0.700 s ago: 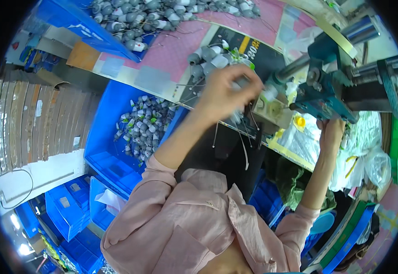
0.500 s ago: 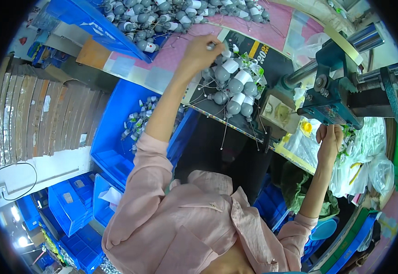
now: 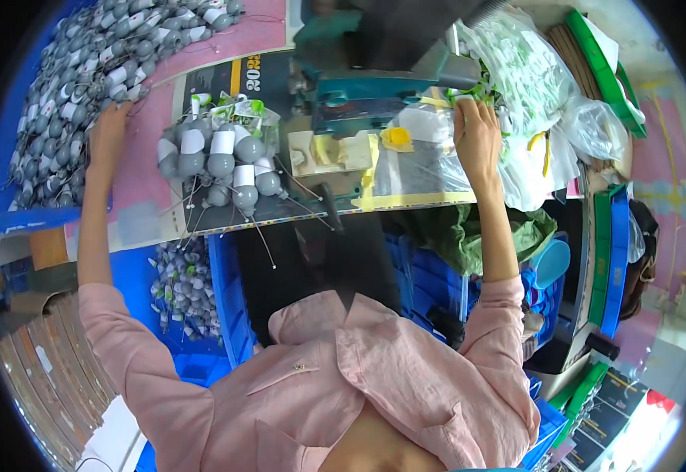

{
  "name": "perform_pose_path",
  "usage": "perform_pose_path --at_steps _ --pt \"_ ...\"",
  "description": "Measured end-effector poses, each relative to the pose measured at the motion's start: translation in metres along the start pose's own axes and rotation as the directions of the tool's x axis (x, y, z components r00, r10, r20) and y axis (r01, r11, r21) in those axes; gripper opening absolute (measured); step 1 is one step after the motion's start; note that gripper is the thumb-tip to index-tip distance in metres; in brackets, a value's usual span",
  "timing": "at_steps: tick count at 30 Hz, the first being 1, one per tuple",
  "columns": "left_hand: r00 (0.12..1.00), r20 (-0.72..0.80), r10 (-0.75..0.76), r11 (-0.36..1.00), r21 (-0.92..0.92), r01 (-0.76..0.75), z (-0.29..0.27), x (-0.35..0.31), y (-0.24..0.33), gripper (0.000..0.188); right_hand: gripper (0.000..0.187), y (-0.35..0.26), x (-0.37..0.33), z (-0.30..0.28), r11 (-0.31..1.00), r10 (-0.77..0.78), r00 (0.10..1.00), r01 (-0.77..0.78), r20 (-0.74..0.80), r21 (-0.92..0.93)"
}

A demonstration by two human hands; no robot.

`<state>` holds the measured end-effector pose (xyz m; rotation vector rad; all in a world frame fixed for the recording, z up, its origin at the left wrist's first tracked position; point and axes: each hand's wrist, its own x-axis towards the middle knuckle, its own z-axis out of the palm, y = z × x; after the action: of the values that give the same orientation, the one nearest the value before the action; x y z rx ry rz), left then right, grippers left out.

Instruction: Assembling individual lightbulb components at a workstation using an assembly press.

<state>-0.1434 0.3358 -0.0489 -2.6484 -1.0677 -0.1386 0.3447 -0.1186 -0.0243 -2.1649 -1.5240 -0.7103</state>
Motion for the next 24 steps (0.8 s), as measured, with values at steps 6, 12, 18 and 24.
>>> perform_pose_path --at_steps 6,12,18,24 --pt "0.910 0.069 -0.408 0.569 -0.760 0.313 -0.032 -0.008 -0.028 0.031 0.017 0.032 0.018 0.038 0.966 0.010 0.999 0.003 0.051 -0.260" --pt "0.784 -0.211 -0.585 0.054 -0.974 -0.222 -0.034 0.009 -0.035 0.040 0.025 0.074 0.029 0.053 0.983 0.031 0.969 0.014 0.243 -0.183" --pt "0.591 -0.668 -0.453 0.810 -0.585 -0.041 -0.021 0.011 -0.062 0.033 0.007 -0.023 0.028 -0.003 0.960 0.135 0.989 -0.117 -0.054 0.254" --pt "0.580 0.087 -0.810 -0.419 -0.777 -0.470 -0.039 0.044 -0.074 0.026 0.015 -0.112 -0.008 -0.014 0.435 0.253 0.889 -0.458 0.382 0.775"
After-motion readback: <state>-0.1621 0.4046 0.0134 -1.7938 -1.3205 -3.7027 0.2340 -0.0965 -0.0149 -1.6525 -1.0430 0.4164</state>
